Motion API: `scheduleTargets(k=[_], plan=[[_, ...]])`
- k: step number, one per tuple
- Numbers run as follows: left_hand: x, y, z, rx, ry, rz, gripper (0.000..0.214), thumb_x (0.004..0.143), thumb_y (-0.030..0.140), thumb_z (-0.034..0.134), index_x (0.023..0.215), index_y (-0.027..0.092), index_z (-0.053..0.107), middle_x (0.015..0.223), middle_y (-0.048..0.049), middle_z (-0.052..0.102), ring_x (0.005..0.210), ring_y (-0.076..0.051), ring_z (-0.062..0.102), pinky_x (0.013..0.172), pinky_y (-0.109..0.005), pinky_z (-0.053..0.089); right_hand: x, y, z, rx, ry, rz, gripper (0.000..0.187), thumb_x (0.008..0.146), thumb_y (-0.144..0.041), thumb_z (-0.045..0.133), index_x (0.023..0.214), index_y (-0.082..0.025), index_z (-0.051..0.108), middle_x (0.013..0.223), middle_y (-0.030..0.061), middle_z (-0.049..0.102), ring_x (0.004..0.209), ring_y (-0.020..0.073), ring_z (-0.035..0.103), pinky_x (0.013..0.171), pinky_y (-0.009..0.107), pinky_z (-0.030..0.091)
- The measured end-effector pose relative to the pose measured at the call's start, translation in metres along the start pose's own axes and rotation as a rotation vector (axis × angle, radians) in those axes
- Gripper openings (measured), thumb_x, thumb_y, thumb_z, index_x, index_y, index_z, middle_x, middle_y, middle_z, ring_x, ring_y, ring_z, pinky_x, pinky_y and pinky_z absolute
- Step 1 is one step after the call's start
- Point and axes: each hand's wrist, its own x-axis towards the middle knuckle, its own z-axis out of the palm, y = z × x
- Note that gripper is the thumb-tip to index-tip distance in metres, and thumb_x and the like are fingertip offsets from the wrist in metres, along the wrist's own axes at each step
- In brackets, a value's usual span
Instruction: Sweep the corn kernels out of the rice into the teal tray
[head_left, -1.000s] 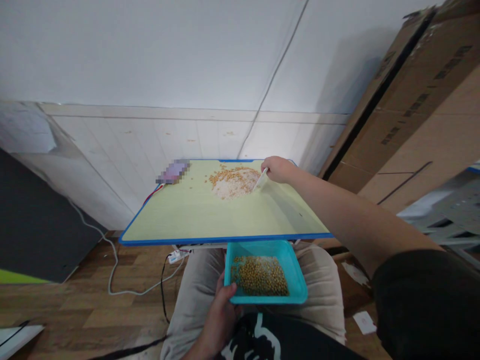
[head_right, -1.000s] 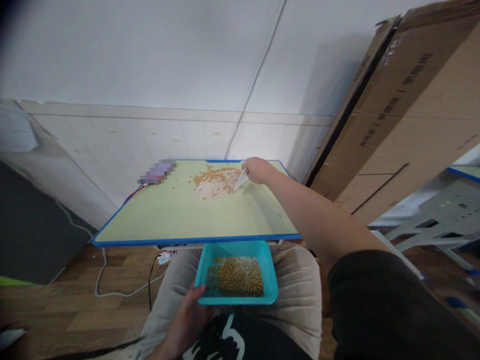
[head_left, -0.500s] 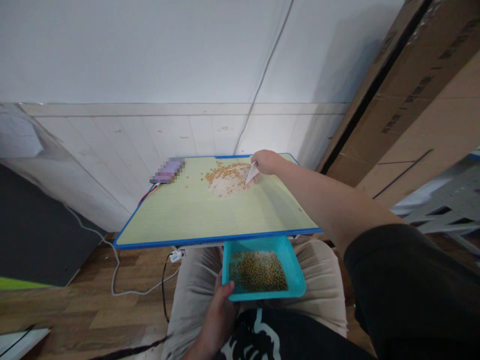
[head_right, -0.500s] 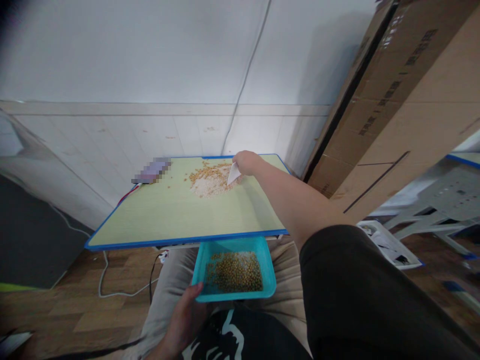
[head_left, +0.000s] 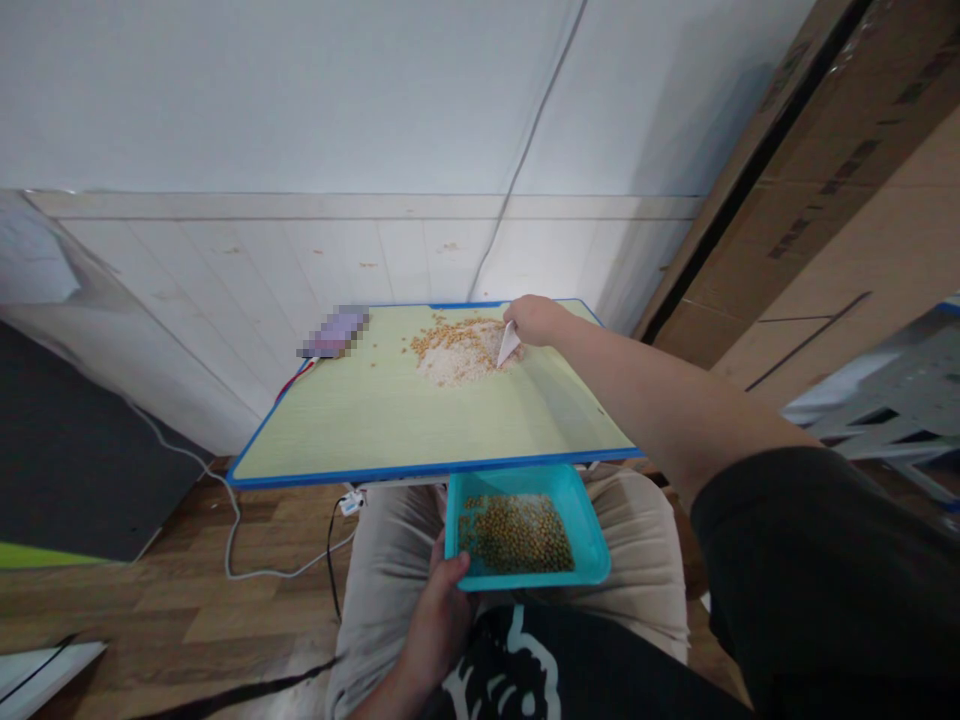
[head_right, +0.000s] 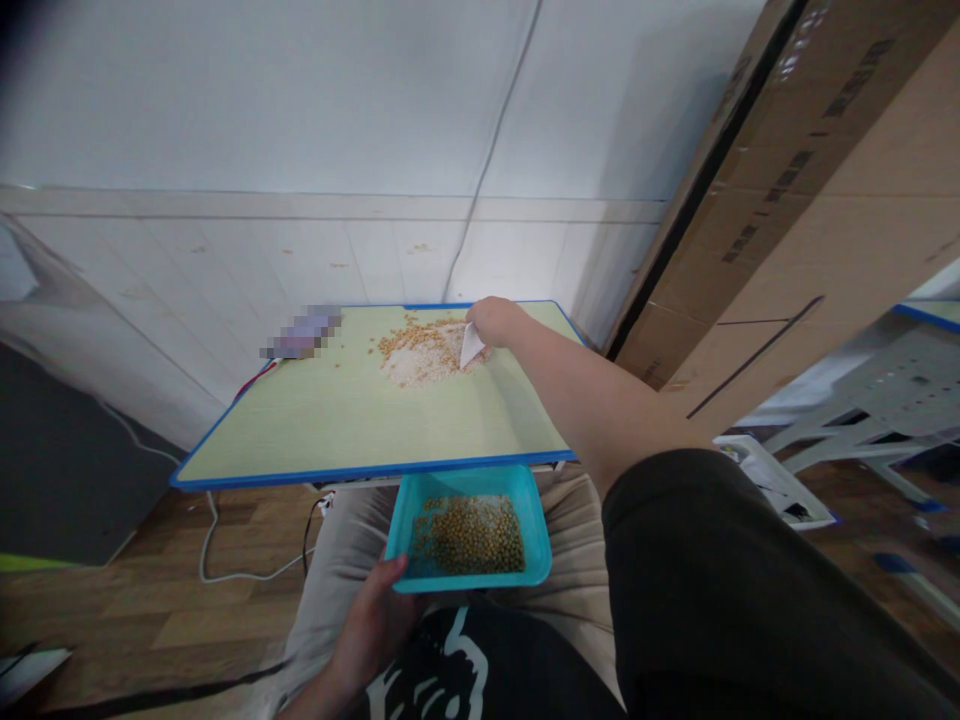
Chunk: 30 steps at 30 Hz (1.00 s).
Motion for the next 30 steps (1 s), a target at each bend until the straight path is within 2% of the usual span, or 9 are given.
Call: scheduleTargets(k=[6,11,16,20,25,30], plan=[[-0.004,0.004,0.007,0.023,0.081,0.037,0.095,0.055,0.047,0.098,0.144,0.027,0.068,0.143,-0.0148,0.075,0.138,-0.048,0.064,0.117,-0.063,0.050,-0.005,0.000,0.003,-0.009,0.001,0.003,0.038,0.095,-0.008,0.056,0.123,-0.014,0.082,0.121,0.0186,0.081,0.117,0.0287,0.073,0.089,0.033,0.050],[-0.004,0.002,0.007,0.033,0.119,0.045,0.096,0.056,0.045,0.098,0.144,0.028,0.066,0.129,-0.0126,0.080,0.135,-0.047,0.066,0.115,-0.064,0.051,-0.015,-0.002,0.003,-0.016,0.013,-0.003,0.038,0.097,-0.010,0.055,0.123,-0.014,0.082,0.122,0.0190,0.081,0.116,0.0287,0.074,0.089,0.033,0.050],[-0.003,0.002,0.002,0.036,0.124,0.046,0.092,0.060,0.042,0.096,0.145,0.028,0.064,0.128,-0.0115,0.080,0.130,-0.045,0.070,0.113,-0.062,0.053,-0.027,-0.004,0.002,-0.029,0.009,-0.003,0.040,0.098,-0.011,0.054,0.126,-0.015,0.082,0.119,0.0190,0.081,0.116,0.0290,0.074,0.090,0.033,0.051],[-0.003,0.002,0.002,0.035,0.127,0.048,0.096,0.058,0.042,0.098,0.146,0.026,0.063,0.126,-0.0121,0.081,0.123,-0.042,0.073,0.113,-0.058,0.053,-0.036,-0.005,0.003,-0.026,0.005,-0.001,0.040,0.098,-0.012,0.053,0.125,-0.014,0.082,0.120,0.0191,0.081,0.118,0.0312,0.073,0.092,0.035,0.052],[-0.004,0.003,0.006,0.044,0.136,0.032,0.100,0.056,0.042,0.098,0.148,0.027,0.061,0.127,-0.0111,0.081,0.129,-0.042,0.070,0.115,-0.057,0.052,-0.045,-0.004,0.004,-0.018,-0.009,0.008,0.036,0.098,-0.014,0.055,0.122,-0.015,0.083,0.119,0.0192,0.081,0.118,0.0326,0.072,0.091,0.036,0.052],[-0.004,0.002,0.004,0.061,0.082,0.050,0.086,0.066,0.040,0.093,0.146,0.028,0.064,0.128,-0.0098,0.081,0.131,-0.041,0.070,0.118,-0.058,0.051,-0.053,-0.006,0.001,-0.025,-0.034,0.050,0.036,0.097,-0.013,0.055,0.120,-0.014,0.083,0.119,0.0204,0.080,0.117,0.0330,0.072,0.090,0.036,0.053]])
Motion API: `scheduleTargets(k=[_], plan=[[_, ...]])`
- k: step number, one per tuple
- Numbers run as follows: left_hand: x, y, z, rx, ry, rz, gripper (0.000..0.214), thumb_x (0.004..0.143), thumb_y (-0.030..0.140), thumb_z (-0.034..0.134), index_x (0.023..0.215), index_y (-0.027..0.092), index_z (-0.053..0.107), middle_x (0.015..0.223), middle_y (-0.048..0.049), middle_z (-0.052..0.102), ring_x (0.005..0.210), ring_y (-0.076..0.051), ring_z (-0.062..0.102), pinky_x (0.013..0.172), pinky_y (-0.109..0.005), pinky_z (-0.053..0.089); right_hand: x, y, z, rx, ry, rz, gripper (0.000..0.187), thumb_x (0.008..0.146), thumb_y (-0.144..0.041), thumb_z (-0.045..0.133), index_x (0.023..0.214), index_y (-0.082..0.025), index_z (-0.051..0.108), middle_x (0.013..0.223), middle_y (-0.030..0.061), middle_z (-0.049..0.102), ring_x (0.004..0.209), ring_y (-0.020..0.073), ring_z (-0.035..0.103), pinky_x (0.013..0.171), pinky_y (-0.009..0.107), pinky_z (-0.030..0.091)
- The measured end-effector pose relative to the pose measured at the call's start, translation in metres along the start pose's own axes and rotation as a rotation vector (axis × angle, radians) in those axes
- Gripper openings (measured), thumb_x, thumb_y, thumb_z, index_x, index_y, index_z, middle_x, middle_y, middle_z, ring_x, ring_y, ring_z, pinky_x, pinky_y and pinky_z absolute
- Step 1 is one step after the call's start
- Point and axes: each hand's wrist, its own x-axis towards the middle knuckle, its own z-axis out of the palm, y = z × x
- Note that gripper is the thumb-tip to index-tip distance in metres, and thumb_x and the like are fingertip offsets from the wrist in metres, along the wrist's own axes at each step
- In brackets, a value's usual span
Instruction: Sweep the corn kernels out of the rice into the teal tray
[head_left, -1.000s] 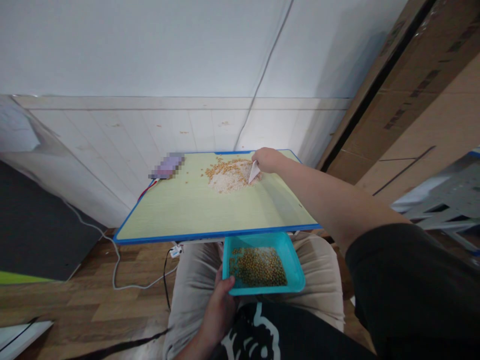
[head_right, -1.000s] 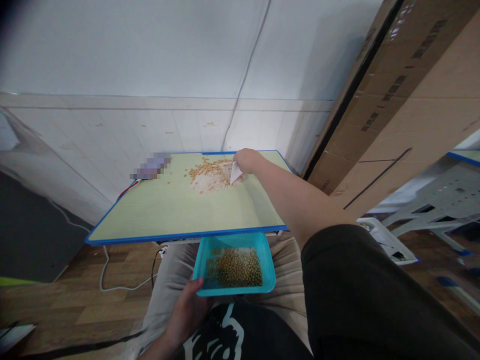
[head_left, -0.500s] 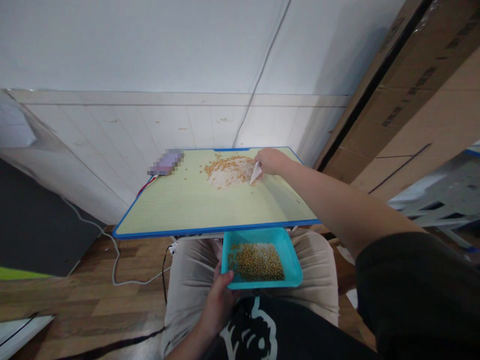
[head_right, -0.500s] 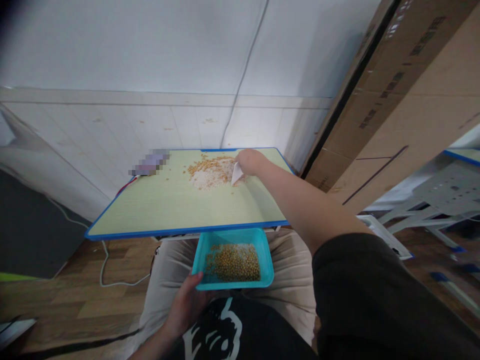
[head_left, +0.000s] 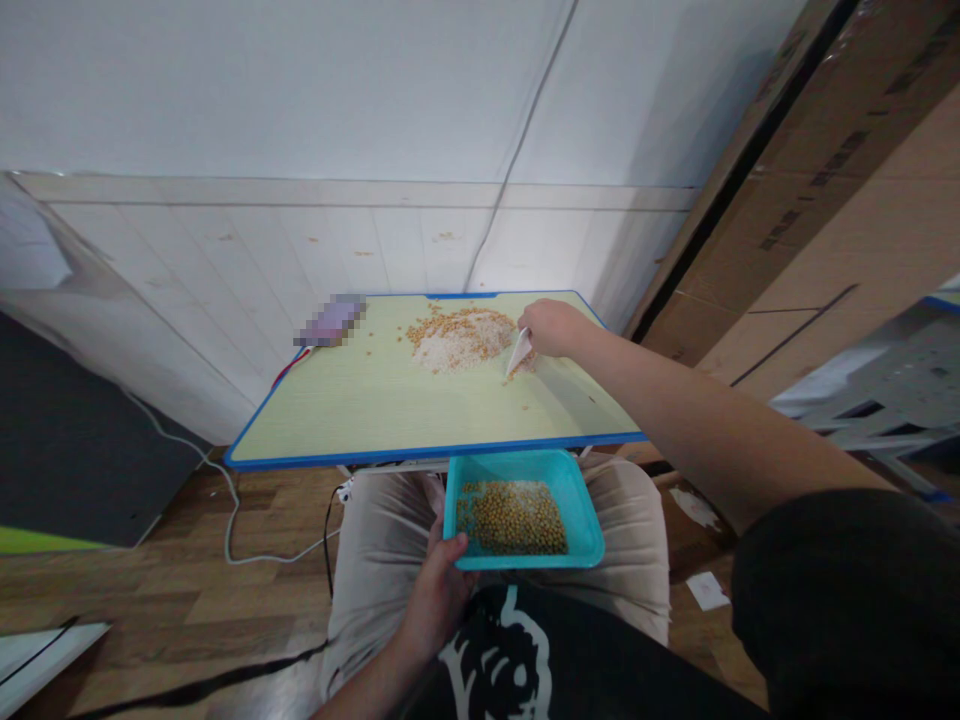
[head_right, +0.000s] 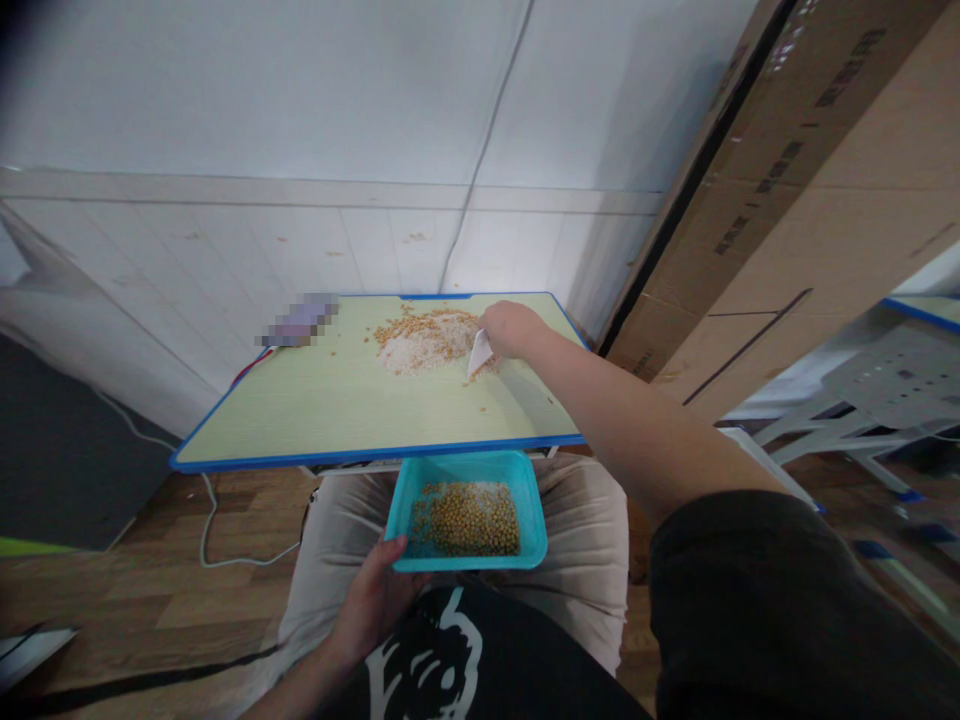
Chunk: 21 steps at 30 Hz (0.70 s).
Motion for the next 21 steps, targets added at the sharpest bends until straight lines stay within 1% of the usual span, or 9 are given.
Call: scheduleTargets(k=[2,7,10,14,21], plan=[[0.000,0.000,-0.001,0.005,-0.010,0.000,0.084,0.068,0.040,0.093,0.145,0.028,0.064,0.127,-0.0099,0.081,0.132,-0.041,0.070,0.117,-0.057,0.052,-0.002,-0.002,-0.001,-0.002,-0.005,-0.003,0.036,0.097,-0.012,0.055,0.121,-0.013,0.083,0.119,0.0210,0.080,0.118,0.0337,0.072,0.091,0.037,0.053],[0.000,0.002,0.000,-0.005,0.003,0.003,0.087,0.064,0.039,0.095,0.145,0.027,0.065,0.127,-0.0109,0.081,0.133,-0.041,0.069,0.116,-0.057,0.053,-0.005,-0.006,-0.004,-0.008,-0.015,-0.014,0.039,0.096,-0.012,0.055,0.124,-0.013,0.082,0.122,0.0207,0.080,0.119,0.0333,0.071,0.094,0.037,0.053],[0.001,0.002,-0.002,0.000,-0.011,-0.001,0.085,0.067,0.040,0.094,0.146,0.026,0.065,0.127,-0.0110,0.081,0.132,-0.041,0.070,0.115,-0.055,0.053,-0.006,-0.007,-0.005,-0.008,-0.019,-0.009,0.039,0.095,-0.013,0.057,0.123,-0.014,0.083,0.121,0.0204,0.080,0.119,0.0329,0.072,0.094,0.036,0.053],[0.002,0.000,-0.006,0.010,-0.023,-0.002,0.082,0.071,0.039,0.092,0.146,0.027,0.064,0.127,-0.0102,0.081,0.132,-0.040,0.070,0.115,-0.055,0.054,-0.009,-0.009,-0.006,-0.021,-0.031,0.003,0.037,0.095,-0.012,0.057,0.123,-0.011,0.082,0.122,0.0219,0.080,0.118,0.0343,0.073,0.092,0.037,0.055],[0.004,0.000,-0.007,-0.021,-0.038,-0.002,0.091,0.071,0.036,0.092,0.154,0.028,0.058,0.125,-0.0101,0.082,0.130,-0.040,0.071,0.113,-0.057,0.055,-0.018,-0.013,-0.013,-0.021,-0.057,0.014,0.037,0.094,-0.009,0.058,0.122,-0.011,0.083,0.119,0.0224,0.081,0.119,0.0347,0.074,0.090,0.036,0.056]])
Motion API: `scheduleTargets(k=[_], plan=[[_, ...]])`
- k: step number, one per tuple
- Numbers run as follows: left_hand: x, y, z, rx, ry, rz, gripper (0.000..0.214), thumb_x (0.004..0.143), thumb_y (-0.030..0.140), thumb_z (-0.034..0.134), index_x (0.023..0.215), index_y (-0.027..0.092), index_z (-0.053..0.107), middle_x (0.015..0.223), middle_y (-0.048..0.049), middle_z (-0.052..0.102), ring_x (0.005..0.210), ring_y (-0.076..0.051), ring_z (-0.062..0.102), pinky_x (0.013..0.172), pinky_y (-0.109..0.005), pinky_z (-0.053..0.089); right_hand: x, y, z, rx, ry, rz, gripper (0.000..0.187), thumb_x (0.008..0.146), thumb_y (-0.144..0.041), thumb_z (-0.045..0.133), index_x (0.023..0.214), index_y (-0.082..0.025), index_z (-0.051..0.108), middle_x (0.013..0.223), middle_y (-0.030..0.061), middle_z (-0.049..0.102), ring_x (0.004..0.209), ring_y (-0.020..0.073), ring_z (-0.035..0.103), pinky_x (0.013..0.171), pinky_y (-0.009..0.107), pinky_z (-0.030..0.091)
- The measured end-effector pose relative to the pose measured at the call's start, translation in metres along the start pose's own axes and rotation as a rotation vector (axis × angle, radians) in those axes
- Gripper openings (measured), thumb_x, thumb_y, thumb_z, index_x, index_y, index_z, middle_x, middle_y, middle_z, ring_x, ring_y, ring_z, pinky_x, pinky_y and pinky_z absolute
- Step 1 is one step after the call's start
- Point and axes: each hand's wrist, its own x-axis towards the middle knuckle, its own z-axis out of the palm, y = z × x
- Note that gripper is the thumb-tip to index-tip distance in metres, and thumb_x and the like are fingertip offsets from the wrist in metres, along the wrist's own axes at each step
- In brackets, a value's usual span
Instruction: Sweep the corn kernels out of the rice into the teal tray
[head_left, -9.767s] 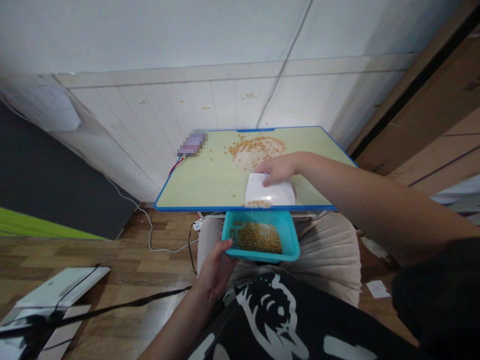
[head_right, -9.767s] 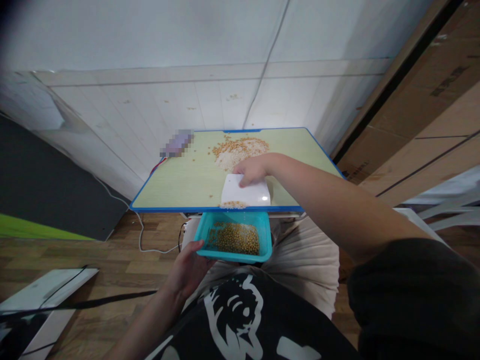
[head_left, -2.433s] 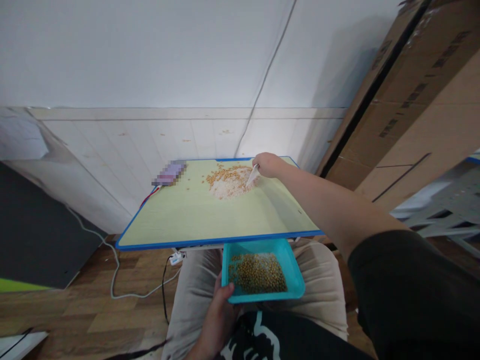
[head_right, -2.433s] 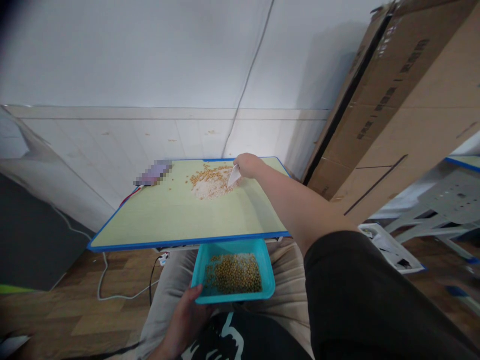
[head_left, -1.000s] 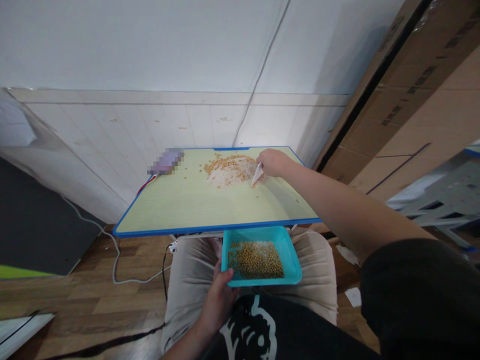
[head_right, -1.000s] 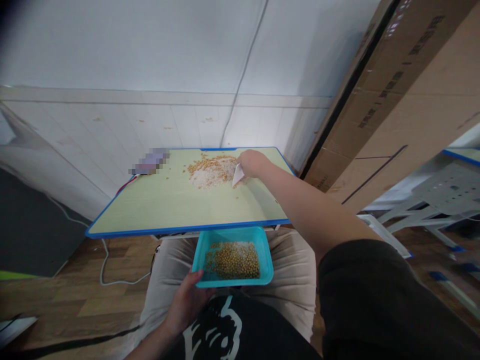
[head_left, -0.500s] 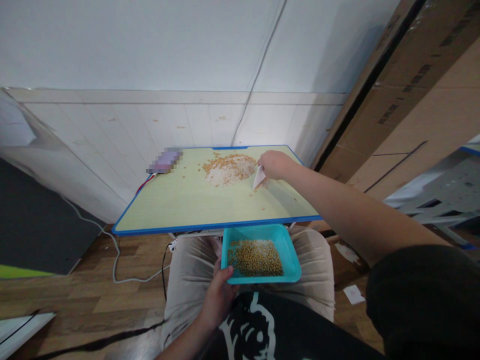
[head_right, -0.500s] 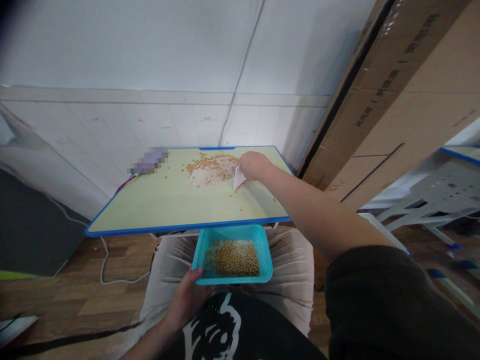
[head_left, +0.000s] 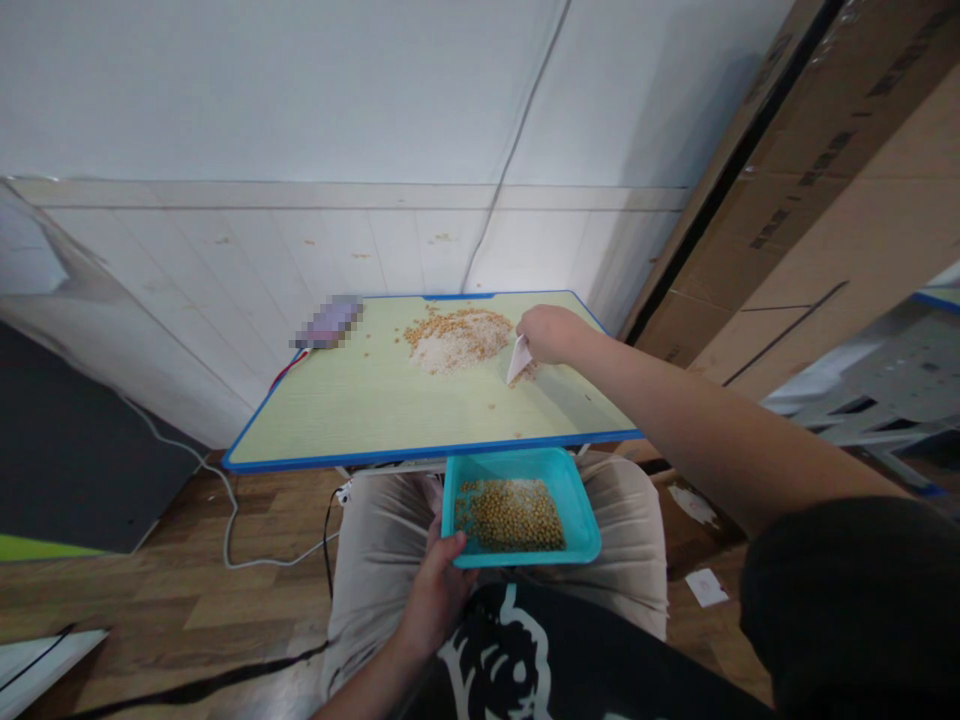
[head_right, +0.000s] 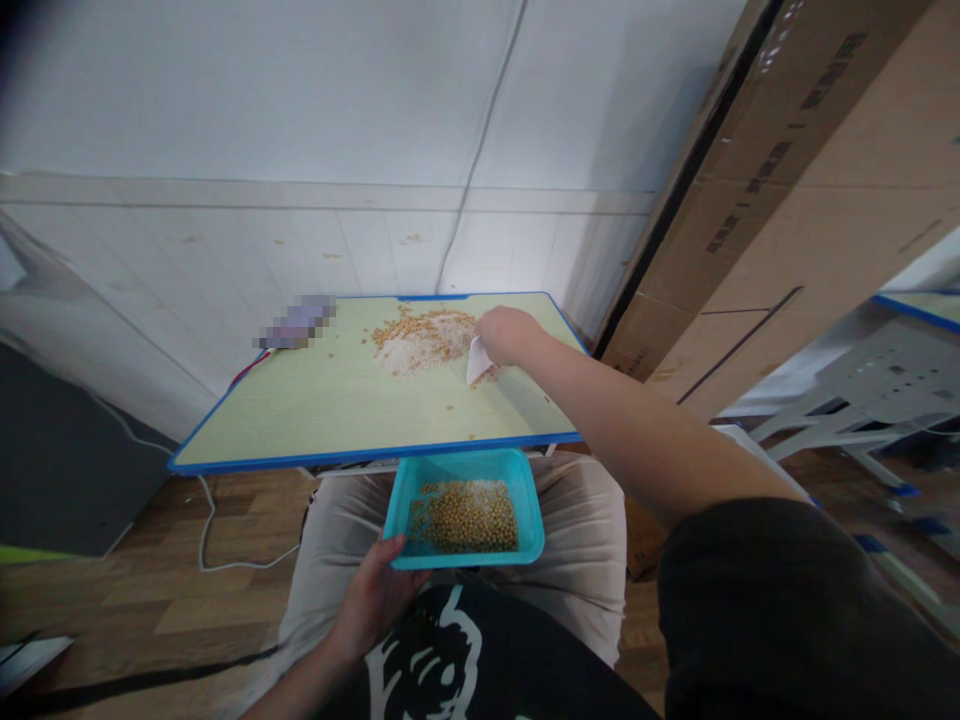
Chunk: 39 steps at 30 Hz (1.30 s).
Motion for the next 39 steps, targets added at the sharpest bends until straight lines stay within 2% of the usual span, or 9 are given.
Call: scheduleTargets(k=[8,13,21,30,34,39], plan=[[0.001,0.000,-0.004,-0.001,-0.007,-0.013,0.094,0.072,0.035,0.092,0.159,0.029,0.055,0.129,-0.0091,0.082,0.130,-0.037,0.071,0.111,-0.051,0.058,-0.006,0.001,0.001,0.018,-0.011,0.008,0.039,0.094,-0.009,0.058,0.124,-0.011,0.082,0.116,0.0230,0.081,0.116,0.0354,0.075,0.086,0.037,0.057],[0.001,0.001,-0.002,0.014,-0.005,-0.007,0.084,0.074,0.036,0.090,0.152,0.029,0.060,0.127,-0.0094,0.082,0.128,-0.037,0.073,0.113,-0.055,0.056,-0.010,0.000,0.002,0.012,-0.026,0.018,0.038,0.095,-0.011,0.058,0.124,-0.011,0.082,0.117,0.0232,0.081,0.118,0.0351,0.075,0.087,0.036,0.057],[-0.002,0.003,0.006,0.000,-0.020,0.007,0.084,0.072,0.037,0.092,0.150,0.028,0.061,0.130,-0.0105,0.081,0.135,-0.040,0.069,0.115,-0.058,0.054,-0.015,0.001,0.003,0.030,-0.041,0.050,0.038,0.092,-0.010,0.061,0.123,-0.011,0.083,0.116,0.0244,0.081,0.117,0.0366,0.075,0.089,0.039,0.058],[-0.003,0.004,0.012,0.008,0.067,0.012,0.085,0.065,0.035,0.091,0.145,0.025,0.064,0.123,-0.0116,0.082,0.130,-0.042,0.071,0.112,-0.059,0.055,-0.018,0.000,0.001,0.017,-0.065,0.083,0.039,0.093,-0.009,0.058,0.123,-0.012,0.083,0.122,0.0228,0.080,0.118,0.0347,0.075,0.089,0.036,0.057],[-0.003,0.001,0.014,0.002,0.076,0.018,0.085,0.062,0.038,0.093,0.142,0.027,0.065,0.125,-0.0113,0.081,0.133,-0.043,0.069,0.114,-0.059,0.053,-0.014,0.007,-0.002,0.060,-0.020,0.109,0.038,0.096,-0.011,0.056,0.122,-0.011,0.083,0.123,0.0236,0.080,0.119,0.0355,0.074,0.092,0.038,0.057],[-0.001,-0.001,0.011,0.003,0.104,0.017,0.084,0.062,0.038,0.092,0.141,0.028,0.065,0.125,-0.0093,0.081,0.131,-0.041,0.070,0.115,-0.058,0.053,-0.006,0.030,-0.013,0.145,0.066,0.237,0.040,0.099,-0.018,0.055,0.128,-0.015,0.081,0.125,0.0201,0.080,0.117,0.0337,0.073,0.092,0.038,0.056]])
